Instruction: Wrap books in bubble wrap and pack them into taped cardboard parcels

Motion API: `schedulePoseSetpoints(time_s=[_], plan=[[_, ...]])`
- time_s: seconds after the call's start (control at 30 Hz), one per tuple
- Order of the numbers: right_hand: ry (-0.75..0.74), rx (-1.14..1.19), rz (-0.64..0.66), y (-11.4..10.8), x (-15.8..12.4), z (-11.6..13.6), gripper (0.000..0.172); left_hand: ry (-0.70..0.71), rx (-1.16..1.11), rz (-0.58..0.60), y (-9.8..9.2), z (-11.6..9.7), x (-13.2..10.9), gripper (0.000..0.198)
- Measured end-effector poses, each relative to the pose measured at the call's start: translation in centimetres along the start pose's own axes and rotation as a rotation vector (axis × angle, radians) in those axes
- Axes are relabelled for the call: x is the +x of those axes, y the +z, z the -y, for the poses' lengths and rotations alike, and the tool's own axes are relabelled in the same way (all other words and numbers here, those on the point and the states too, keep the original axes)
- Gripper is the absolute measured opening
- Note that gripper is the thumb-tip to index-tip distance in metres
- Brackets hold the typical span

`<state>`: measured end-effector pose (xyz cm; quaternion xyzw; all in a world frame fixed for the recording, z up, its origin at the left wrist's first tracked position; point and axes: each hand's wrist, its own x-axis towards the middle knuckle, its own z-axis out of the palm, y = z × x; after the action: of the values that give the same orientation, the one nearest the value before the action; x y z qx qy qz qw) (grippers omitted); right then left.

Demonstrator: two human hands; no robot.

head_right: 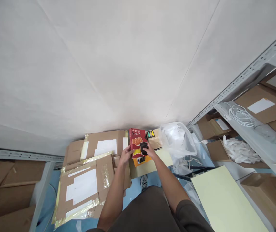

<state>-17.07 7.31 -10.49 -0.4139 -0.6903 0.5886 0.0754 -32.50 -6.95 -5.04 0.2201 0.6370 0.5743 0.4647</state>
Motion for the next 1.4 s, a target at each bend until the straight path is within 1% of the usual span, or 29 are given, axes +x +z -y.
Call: schedulePoseSetpoints(time_s=[0.1, 0.17, 0.2, 0.27, 0.3, 0.37, 0.43, 0.53, 0.63, 0.73, 0.8, 0.87, 0.97, 1.03, 1.07, 1.1, 1.13, 1.17, 1.23, 1.27, 1.3, 1.33, 1.37, 1.4], plan=[[0.038, 0.469, 0.028, -1.8, -1.2, 2.3, 0.070, 0.036, -0.072, 0.065, -1.8, -2.9, -1.7, 0.085], [-0.004, 0.663, 0.048, -3.9, -2.6, 3.6, 0.066, 0.047, -0.130, 0.120, -2.1, -4.5, -2.5, 0.091], [-0.035, 0.730, 0.059, -5.1, -3.5, 4.1, 0.065, 0.047, -0.162, 0.160, -1.9, -5.2, -2.8, 0.094], [-0.095, 0.822, 0.081, -8.0, -5.8, 4.7, 0.063, 0.034, -0.223, 0.265, -0.7, -6.3, -3.3, 0.101], [-0.118, 0.852, 0.087, -9.5, -7.2, 4.7, 0.062, 0.027, -0.249, 0.325, 0.3, -6.7, -3.4, 0.104], [-0.150, 0.893, 0.083, -12.6, -10.4, 4.4, 0.060, 0.020, -0.287, 0.441, 3.0, -7.2, -3.7, 0.112], [-0.186, 0.911, 0.058, -15.9, -14.2, 3.4, 0.059, 0.018, -0.306, 0.548, 6.5, -7.5, -4.1, 0.119], [-0.258, 0.934, -0.027, -20.6, -20.9, 0.9, 0.061, 0.013, -0.293, 0.675, 13.0, -7.8, -5.2, 0.125], [-0.307, 0.986, -0.149, -24.9, -28.8, -2.4, 0.066, -0.019, -0.233, 0.787, 20.4, -7.7, -7.3, 0.124], [-0.346, 1.022, -0.262, -28.3, -37.4, -6.2, 0.069, -0.063, -0.173, 0.920, 28.5, -6.9, -10.1, 0.120], [-0.372, 1.045, -0.341, -29.9, -43.1, -9.0, 0.071, -0.081, -0.149, 1.009, 34.1, -5.8, -12.4, 0.118], [-0.401, 1.076, -0.446, -31.1, -48.7, -11.8, 0.071, -0.107, -0.117, 1.102, 39.7, -4.4, -14.9, 0.114], [-0.433, 1.106, -0.638, -31.8, -56.2, -15.8, 0.068, -0.177, -0.048, 1.254, 47.3, -2.0, -18.9, 0.111], [-0.451, 1.121, -0.773, -31.8, -60.4, -18.0, 0.066, -0.218, 0.004, 1.341, 51.7, -0.3, -21.0, 0.111], [-0.459, 1.130, -0.840, -31.8, -62.2, -18.9, 0.064, -0.226, 0.033, 1.363, 53.7, 0.4, -21.8, 0.111], [-0.467, 1.137, -0.906, -31.7, -63.7, -19.6, 0.064, -0.216, 0.071, 1.354, 55.6, 1.2, -22.5, 0.111], [-0.471, 1.140, -0.969, -31.7, -64.9, -20.2, 0.063, -0.185, 0.120, 1.309, 57.3, 1.8, -23.1, 0.109], [-0.469, 1.138, -1.030, -31.7, -65.8, -20.6, 0.063, -0.130, 0.177, 1.234, 59.0, 2.4, -23.7, 0.104], [-0.444, 1.109, -1.149, -31.9, -66.9, -20.9, 0.062, 0.025, 0.282, 1.085, 61.8, 3.5, -25.2, 0.088], [-0.427, 1.078, -1.203, -32.0, -67.0, -20.9, 0.062, 0.104, 0.319, 1.054, 63.1, 3.9, -26.2, 0.078], [-0.414, 1.034, -1.248, -32.1, -66.9, -20.8, 0.062, 0.168, 0.332, 1.080, 64.1, 4.3, -27.3, 0.069], [-0.409, 0.978, -1.283, -32.3, -66.6, -20.6, 0.062, 0.200, 0.332, 1.175, 65.0, 4.7, -28.6, 0.064], [-0.413, 0.911, -1.306, -32.4, -66.1, -20.3, 0.061, 0.214, 0.321, 1.267, 65.7, 5.0, -30.0, 0.065], [-0.424, 0.835, -1.318, -32.6, -65.5, -20.0, 0.061, 0.224, 0.300, 1.334, 66.3, 5.3, -31.2, 0.068]])
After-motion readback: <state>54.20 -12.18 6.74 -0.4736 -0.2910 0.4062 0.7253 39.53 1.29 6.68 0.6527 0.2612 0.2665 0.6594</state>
